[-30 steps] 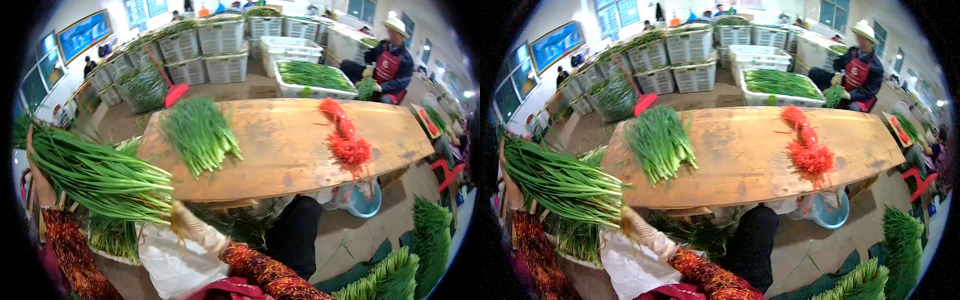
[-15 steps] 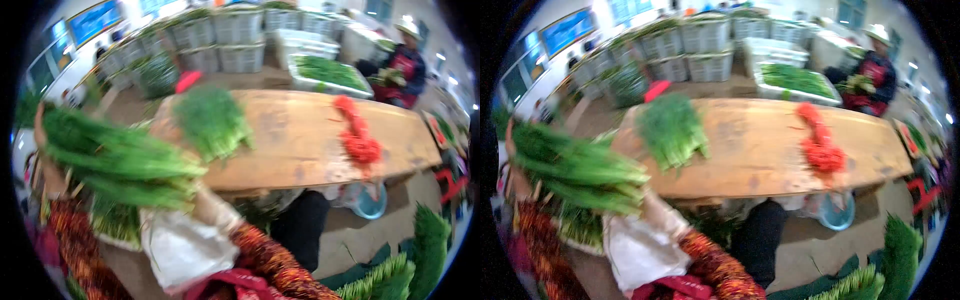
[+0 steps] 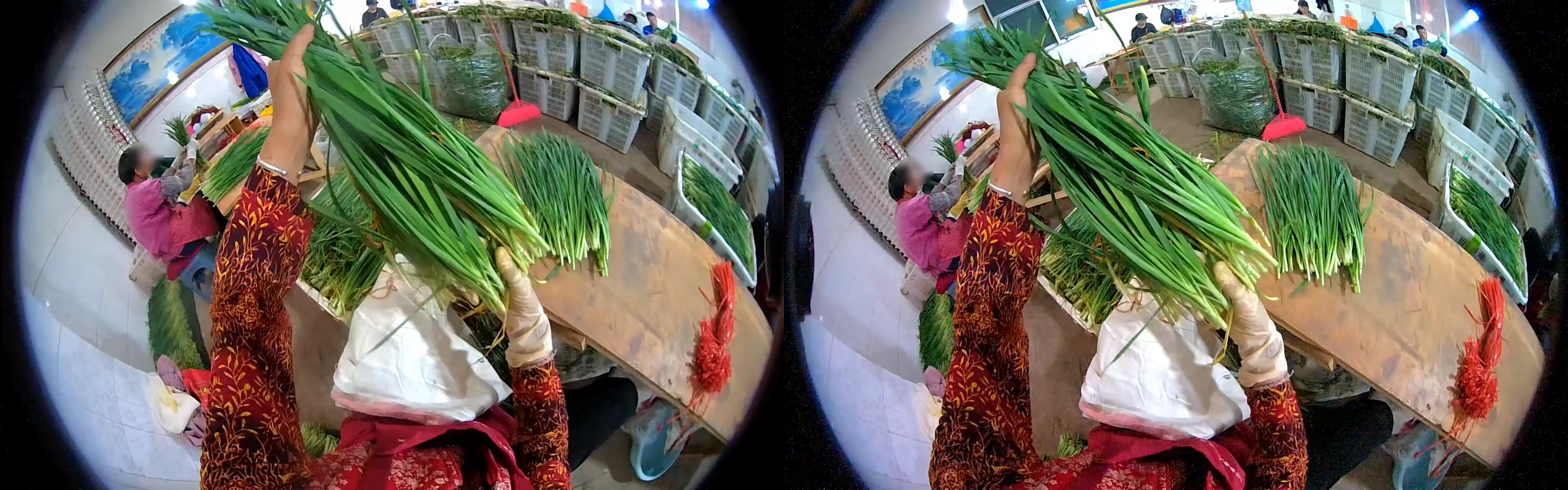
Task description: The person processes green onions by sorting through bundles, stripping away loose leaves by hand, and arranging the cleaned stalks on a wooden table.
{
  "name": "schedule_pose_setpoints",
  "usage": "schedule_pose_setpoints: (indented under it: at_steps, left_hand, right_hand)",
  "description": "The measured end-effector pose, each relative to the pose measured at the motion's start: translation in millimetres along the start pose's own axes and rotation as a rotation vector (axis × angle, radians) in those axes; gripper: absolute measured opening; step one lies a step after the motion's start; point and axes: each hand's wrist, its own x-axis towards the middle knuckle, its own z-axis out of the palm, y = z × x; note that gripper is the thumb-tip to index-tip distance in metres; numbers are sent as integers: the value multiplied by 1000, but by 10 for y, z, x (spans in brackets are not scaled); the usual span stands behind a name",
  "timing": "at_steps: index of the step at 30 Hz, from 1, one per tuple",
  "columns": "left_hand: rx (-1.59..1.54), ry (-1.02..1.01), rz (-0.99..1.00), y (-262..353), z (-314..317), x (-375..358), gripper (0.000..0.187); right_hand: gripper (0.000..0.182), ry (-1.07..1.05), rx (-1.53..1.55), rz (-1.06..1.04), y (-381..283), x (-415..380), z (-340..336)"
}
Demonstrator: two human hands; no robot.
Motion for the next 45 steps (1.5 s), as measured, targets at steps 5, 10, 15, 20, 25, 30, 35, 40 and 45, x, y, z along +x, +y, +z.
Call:
schedule_pose_setpoints:
  at_steps: [5,10,15,20,25,30,35,40,45]
  left_hand:
    - [-83,-25,14,-105,-165,184,31]
    - [-63,73,-25,-4,-13,151,30]
    - [62,63,131,165,137,86,31]
    - [75,-44,68,239,152,129,48]
    - [288,15,-35,83,145,249,54]
    - [109,-14,-193,81,-77,463,34]
    - [-25,-74,-55,59,-153,612,24]
    - [-98,27,-46,15,-102,555,20]
    - [-105,-20,-41,31,-221,619,22]
  right_hand:
    - [46,134,-164,-113,-30,31,141]
    - [44,168,-172,-194,-53,116,212]
    - [39,154,-14,-206,-142,275,114]
    - [30,112,53,-197,-98,103,45]
    - [30,-23,-247,-118,-48,-282,-435]
    - [33,-200,-523,199,-95,-936,-905]
    - [38,-28,-1655,671,175,-1052,-1171]
    - [46,122,-1309,118,-38,-636,-602]
    - [41,-76,-189,-6,209,429,-107]
